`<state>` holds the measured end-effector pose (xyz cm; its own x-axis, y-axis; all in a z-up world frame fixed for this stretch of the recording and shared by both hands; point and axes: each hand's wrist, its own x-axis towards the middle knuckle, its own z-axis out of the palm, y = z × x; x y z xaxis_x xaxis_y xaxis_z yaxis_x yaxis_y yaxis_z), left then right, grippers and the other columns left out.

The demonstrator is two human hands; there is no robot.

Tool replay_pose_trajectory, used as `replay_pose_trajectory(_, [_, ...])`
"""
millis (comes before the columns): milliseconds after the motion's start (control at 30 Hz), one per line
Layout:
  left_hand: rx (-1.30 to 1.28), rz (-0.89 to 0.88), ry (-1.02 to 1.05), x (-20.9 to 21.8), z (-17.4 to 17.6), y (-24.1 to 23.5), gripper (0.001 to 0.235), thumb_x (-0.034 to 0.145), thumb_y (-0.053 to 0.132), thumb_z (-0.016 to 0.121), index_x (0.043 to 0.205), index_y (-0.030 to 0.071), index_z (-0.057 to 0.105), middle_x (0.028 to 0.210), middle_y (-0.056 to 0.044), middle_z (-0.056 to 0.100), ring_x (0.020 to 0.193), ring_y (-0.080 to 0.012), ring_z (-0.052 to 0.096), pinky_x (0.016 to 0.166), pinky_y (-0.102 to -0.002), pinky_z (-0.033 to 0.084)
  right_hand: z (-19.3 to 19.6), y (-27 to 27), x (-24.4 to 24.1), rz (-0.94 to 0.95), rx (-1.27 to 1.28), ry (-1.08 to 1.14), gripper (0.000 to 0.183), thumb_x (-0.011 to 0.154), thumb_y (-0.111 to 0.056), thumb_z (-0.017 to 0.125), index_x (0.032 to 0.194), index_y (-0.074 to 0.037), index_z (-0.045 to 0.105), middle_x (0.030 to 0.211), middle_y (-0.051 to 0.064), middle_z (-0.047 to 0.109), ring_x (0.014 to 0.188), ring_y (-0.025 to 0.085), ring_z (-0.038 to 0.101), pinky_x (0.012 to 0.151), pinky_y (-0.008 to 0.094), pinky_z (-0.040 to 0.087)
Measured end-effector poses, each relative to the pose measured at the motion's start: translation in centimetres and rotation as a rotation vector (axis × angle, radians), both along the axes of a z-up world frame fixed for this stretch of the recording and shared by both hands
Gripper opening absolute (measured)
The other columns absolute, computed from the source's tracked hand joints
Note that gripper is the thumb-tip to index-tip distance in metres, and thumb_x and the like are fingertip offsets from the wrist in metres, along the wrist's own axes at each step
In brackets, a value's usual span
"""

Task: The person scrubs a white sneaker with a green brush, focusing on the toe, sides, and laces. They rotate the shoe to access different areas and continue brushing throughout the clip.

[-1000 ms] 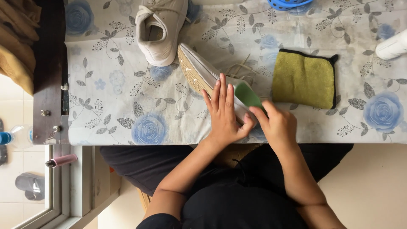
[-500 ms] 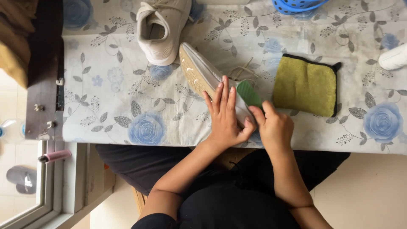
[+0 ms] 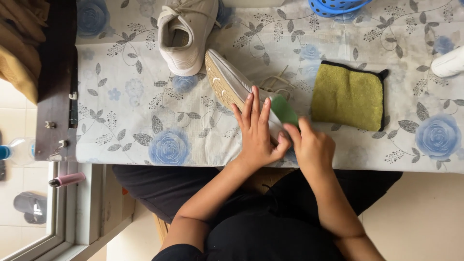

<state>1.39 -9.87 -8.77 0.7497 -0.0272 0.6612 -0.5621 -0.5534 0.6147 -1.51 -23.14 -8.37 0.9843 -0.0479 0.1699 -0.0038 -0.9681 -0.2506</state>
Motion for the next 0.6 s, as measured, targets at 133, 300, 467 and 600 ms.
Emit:
replay_pose_trajectory(133, [0.007,0.014,-0.01,-0.2,0.0,0.1,0.075,0.07,0.021,0.049,0.138,0.001,0.027,0.144,-0.028,0.019,0.136,-0.038,0.017,0.107,-0.058,-0.006,0.1,0.2,1.3,0.026,0.005,-0.028,0.038,0.091,-0.054,0.047,0.088,-0.016,0.052,0.05,0.011,0.056,0.056,0.032,0.062,0.051,0.043,0.049])
replay_pose_trajectory(300, [0.0,0.003,-0.012,-0.2,0.0,0.2,0.075,0.068,0.02,0.049,0.138,0.002,0.028,0.144,-0.028,0.019,0.136,-0.0382,0.017,0.107,-0.058,-0.006,-0.4,-1.9,-4.2,-0.04,0.134,0.095,0.033,0.093,-0.044,0.048,0.082,-0.013,0.051,0.048,0.01,0.055,0.05,0.029,0.06,0.049,0.033,0.048])
replay_pose_trajectory(467, [-0.004,-0.009,-0.007,-0.1,0.3,0.1,0.072,0.067,0.019,0.05,0.135,0.004,0.035,0.143,-0.026,0.022,0.135,-0.0377,0.019,0.106,-0.057,-0.006,-2.4,-2.6,-6.0,-0.133,0.222,0.209,0.037,0.092,-0.049,0.04,0.088,-0.014,0.055,0.053,0.013,0.059,0.055,0.032,0.062,0.049,0.039,0.049])
replay_pose_trajectory(600, [0.003,-0.001,-0.006,-0.2,0.2,0.0,0.071,0.067,0.02,0.05,0.135,0.005,0.035,0.144,-0.026,0.022,0.135,-0.0372,0.019,0.106,-0.057,-0.006,0.2,-0.4,-2.0,-0.076,0.162,0.149,0.037,0.093,-0.046,0.042,0.084,-0.012,0.053,0.049,0.012,0.057,0.05,0.03,0.061,0.047,0.039,0.048])
